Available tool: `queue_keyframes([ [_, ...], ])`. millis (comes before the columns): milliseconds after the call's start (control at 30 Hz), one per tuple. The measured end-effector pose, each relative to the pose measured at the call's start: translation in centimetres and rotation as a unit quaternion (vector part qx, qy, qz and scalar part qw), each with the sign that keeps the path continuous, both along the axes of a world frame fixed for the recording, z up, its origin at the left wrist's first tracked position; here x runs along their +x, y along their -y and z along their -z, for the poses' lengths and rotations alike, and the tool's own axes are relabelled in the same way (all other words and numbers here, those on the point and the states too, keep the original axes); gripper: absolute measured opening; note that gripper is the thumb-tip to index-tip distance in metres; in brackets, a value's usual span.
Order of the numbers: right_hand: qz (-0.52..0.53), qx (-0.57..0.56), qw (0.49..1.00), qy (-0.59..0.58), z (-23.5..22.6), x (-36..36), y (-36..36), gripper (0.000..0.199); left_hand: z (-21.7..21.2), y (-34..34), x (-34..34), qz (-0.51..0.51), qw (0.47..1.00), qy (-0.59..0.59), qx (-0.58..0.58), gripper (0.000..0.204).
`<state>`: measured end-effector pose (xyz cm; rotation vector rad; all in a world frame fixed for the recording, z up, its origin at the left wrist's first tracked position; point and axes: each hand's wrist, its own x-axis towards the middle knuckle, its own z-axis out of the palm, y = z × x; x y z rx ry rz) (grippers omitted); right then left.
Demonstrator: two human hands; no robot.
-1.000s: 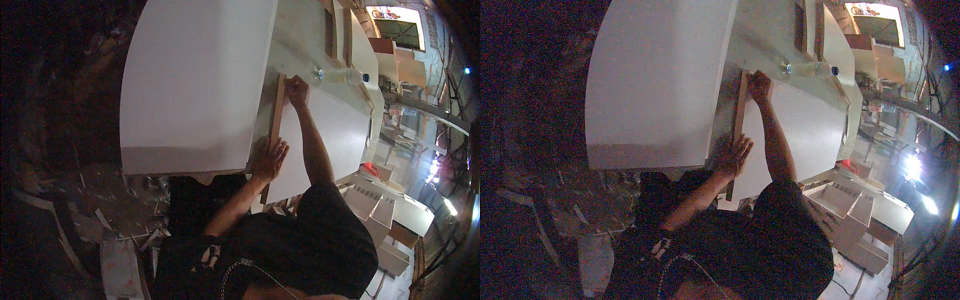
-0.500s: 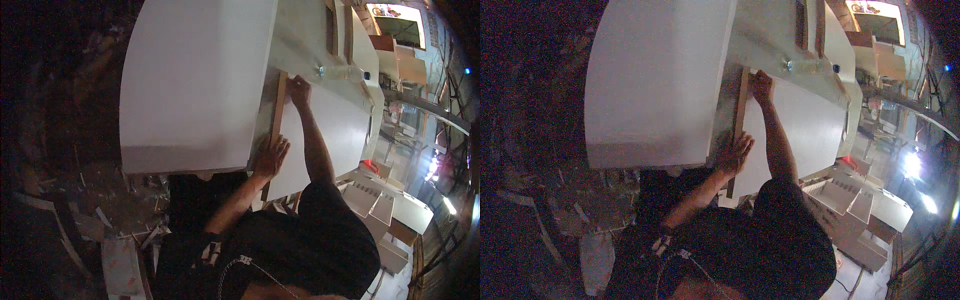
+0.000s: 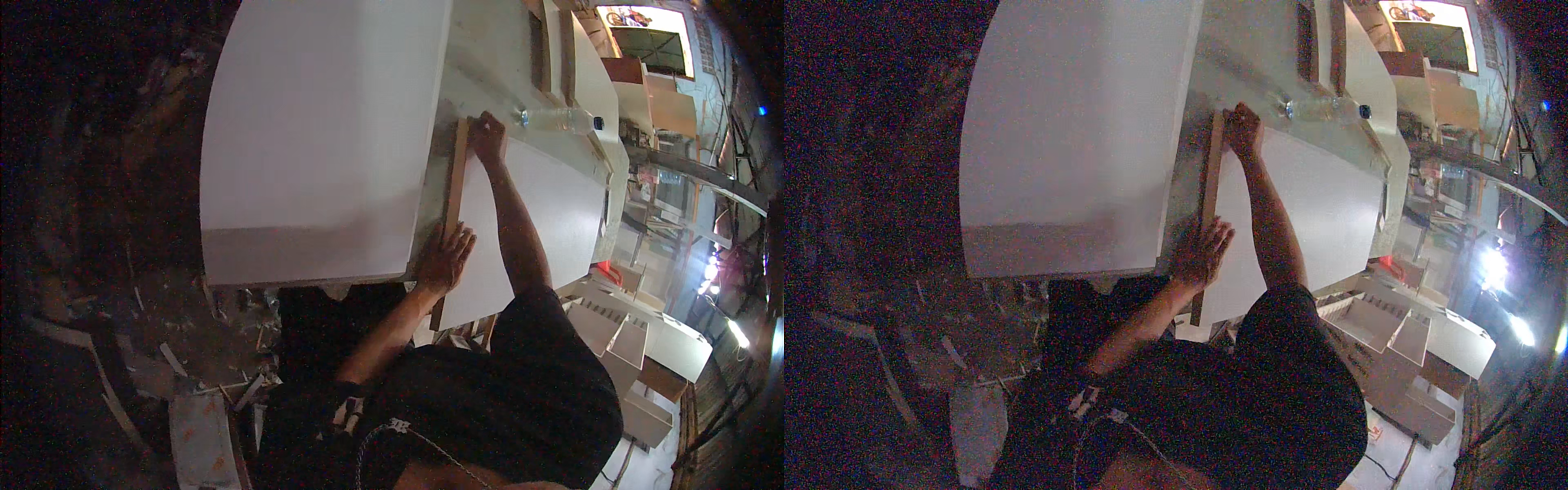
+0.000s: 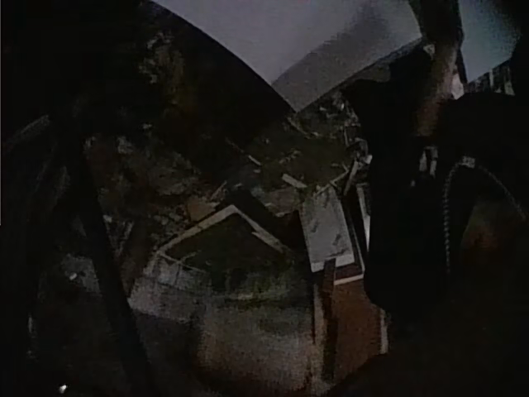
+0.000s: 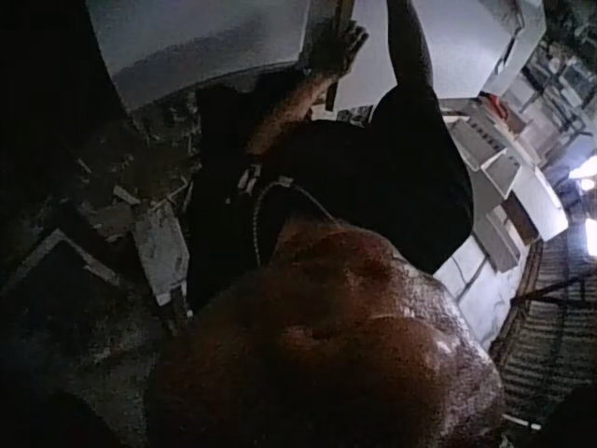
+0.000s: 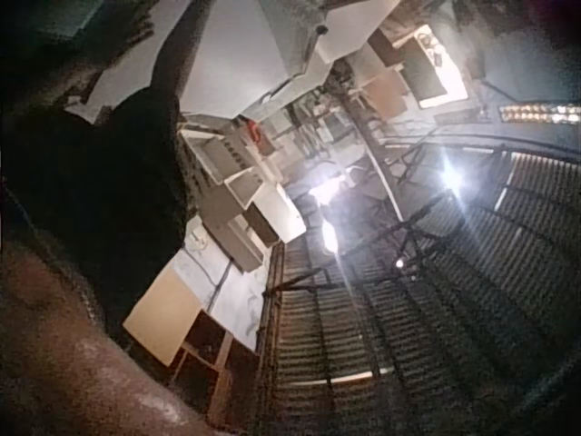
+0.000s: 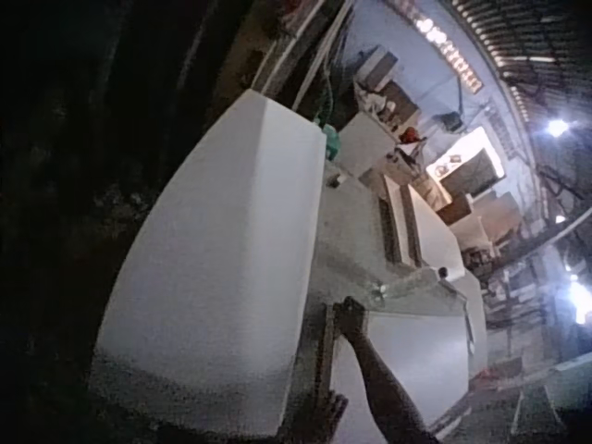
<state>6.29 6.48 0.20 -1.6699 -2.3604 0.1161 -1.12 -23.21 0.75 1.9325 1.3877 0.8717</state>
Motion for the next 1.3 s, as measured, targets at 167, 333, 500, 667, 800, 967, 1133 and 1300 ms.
queue_keyframes([
  [167,0.064,-0.054,0.958,-0.275,-1.8,0.1,-1.7,0.019,-0.6,-0.5,-0.5,0.036,0.998,-0.048,-0.026,0.052],
  [333,0.042,-0.224,0.898,-0.376,-2.9,3.6,-0.2,0.01,-0.4,-0.2,-0.7,0.006,1.0,-0.022,-0.007,0.055],
  [500,-0.052,-0.09,0.983,-0.153,-1.8,3.3,-1.1,0.025,-1.9,0.2,-0.4,0.01,0.998,-0.062,0.014,0.055],
  [667,-0.101,-0.063,0.987,-0.11,-2.3,1.7,-0.4,0.034,0.0,0.5,0.0,0.032,0.997,-0.048,-0.041,0.059],
  [800,-0.006,-0.066,0.987,-0.144,-1.1,4.2,-1.0,0.032,0.7,0.5,2.2,0.02,0.999,-0.022,-0.028,0.057],
  [967,0.033,-0.148,0.969,-0.193,-1.6,2.2,-0.1,0.013,-0.6,1.5,-0.2,0.049,0.997,-0.036,-0.042,0.056],
  [1133,0.121,-0.077,0.981,-0.132,-0.7,-1.6,3.1,0.015,-0.2,0.5,0.1,0.023,0.998,-0.064,0.006,0.057],
  [1300,0.012,-0.238,0.887,-0.395,-4.8,-0.3,9.4,0.005,-0.6,0.0,0.6,0.01,0.999,-0.022,0.043,0.052],
])
